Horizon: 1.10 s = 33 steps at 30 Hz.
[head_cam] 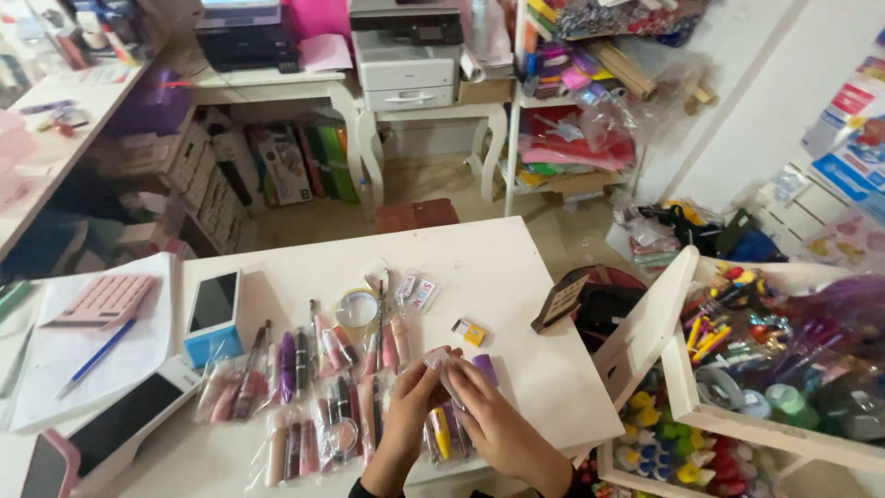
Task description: Managing shop inventory and organizing cosmetic products and hair accessories on shelves.
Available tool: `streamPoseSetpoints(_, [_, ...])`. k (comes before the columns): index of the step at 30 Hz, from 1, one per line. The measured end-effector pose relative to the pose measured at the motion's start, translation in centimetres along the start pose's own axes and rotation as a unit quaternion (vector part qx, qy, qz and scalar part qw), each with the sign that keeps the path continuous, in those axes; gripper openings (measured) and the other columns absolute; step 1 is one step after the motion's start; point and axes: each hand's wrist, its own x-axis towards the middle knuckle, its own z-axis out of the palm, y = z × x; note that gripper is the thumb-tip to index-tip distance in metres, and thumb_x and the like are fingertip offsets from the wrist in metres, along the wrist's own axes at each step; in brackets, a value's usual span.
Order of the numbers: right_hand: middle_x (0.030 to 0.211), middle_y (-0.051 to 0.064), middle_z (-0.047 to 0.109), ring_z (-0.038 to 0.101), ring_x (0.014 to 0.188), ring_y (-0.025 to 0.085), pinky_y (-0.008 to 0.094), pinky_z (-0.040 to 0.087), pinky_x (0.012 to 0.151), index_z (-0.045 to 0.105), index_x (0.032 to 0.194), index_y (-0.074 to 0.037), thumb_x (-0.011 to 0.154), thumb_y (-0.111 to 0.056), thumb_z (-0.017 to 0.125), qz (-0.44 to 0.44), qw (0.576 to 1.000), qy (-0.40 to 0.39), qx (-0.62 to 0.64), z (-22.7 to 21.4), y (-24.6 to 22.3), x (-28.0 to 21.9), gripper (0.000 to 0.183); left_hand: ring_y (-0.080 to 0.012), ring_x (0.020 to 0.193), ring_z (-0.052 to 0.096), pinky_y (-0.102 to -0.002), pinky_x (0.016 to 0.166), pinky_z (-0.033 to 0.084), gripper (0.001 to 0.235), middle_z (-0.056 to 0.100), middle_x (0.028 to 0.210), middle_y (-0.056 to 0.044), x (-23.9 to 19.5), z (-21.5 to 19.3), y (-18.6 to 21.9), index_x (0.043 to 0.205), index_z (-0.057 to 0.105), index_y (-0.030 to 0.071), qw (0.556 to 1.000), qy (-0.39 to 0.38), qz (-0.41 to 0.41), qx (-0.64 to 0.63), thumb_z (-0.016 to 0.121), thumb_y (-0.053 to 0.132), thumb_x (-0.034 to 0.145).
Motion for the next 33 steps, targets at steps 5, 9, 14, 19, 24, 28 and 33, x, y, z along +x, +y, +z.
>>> streamPoseSetpoints(5, [0.162,0.021,0.033,0.038,0.146,0.038,0.046,0.035,0.119,0.045,0.148,0.004,0.102,-0.004,0.049,-0.106,0.990,0.051,-0.080,-1.7,-0.1,0.0,0.047,-0.0247,0.101,0.074,-0.039,0.088,0.062,0.043,0.078,0.115,-0.017,0.3,-0.1,-1.6,0.133,0.070,0.002,1.000,-0.009,0.023,-0.001,0.064,0.020,0.095])
streamPoseSetpoints(9, [0.155,0.020,0.046,0.055,0.132,0.035,0.046,0.048,0.108,0.056,0.141,0.005,0.099,-0.009,0.061,-0.162,0.975,0.087,-0.122,-3.4,-0.1,-0.6,0.044,-0.0141,0.080,0.068,-0.033,0.069,0.062,0.033,0.074,0.093,-0.005,0.9,0.0,-3.7,0.124,0.074,0.006,0.999,-0.035,0.015,-0.026,0.064,0.024,0.099])
streamPoseSetpoints(14, [0.133,0.016,0.065,0.061,0.110,0.031,0.041,0.055,0.095,0.071,0.121,0.000,0.092,-0.009,0.072,-0.213,0.959,0.155,-0.109,-4.8,-0.9,-0.8,0.030,-0.0141,0.075,0.071,-0.030,0.066,0.060,0.029,0.077,0.091,-0.008,0.4,0.2,-4.6,0.117,0.071,0.003,0.993,-0.081,-0.006,-0.085,0.066,0.024,0.098])
streamPoseSetpoints(19, [0.128,0.012,0.069,0.059,0.124,0.031,0.045,0.052,0.103,0.074,0.125,-0.008,0.076,-0.009,0.089,-0.182,0.982,0.037,-0.017,-5.8,0.2,-1.0,0.051,-0.0190,0.076,0.072,-0.030,0.069,0.059,0.029,0.077,0.093,-0.010,-1.0,-0.5,-3.8,0.117,0.072,0.005,0.994,-0.038,-0.039,-0.090,0.070,0.022,0.095])
streamPoseSetpoints(24, [0.139,0.016,0.067,0.064,0.116,0.032,0.047,0.050,0.099,0.068,0.134,-0.006,0.078,-0.020,0.096,-0.258,0.961,0.091,-0.029,-1.6,3.6,0.8,0.064,-0.0221,0.068,0.073,-0.035,0.064,0.061,0.028,0.076,0.083,-0.011,1.8,-6.1,-6.2,0.109,0.074,0.003,0.991,-0.068,-0.063,-0.095,0.069,0.027,0.097])
streamPoseSetpoints(28, [0.163,0.008,0.043,0.040,0.149,0.030,0.048,0.036,0.120,0.039,0.156,-0.010,0.076,-0.010,0.097,-0.160,0.987,0.003,0.006,0.3,3.5,2.0,0.099,-0.0243,0.077,0.074,-0.033,0.066,0.060,0.031,0.078,0.096,-0.015,2.2,-9.0,-6.9,0.119,0.071,0.002,0.988,-0.091,-0.045,-0.118,0.067,0.024,0.097])
streamPoseSetpoints(33, [0.159,0.016,0.046,0.041,0.149,0.030,0.051,0.018,0.122,0.029,0.161,-0.012,0.095,-0.066,0.060,-0.181,0.978,-0.099,-0.014,0.2,0.9,3.4,0.090,-0.0192,0.075,0.070,-0.025,0.069,0.052,0.030,0.070,0.085,-0.012,0.1,-9.5,-5.1,0.107,0.068,-0.004,0.980,-0.188,0.001,-0.069,0.069,0.024,0.098])
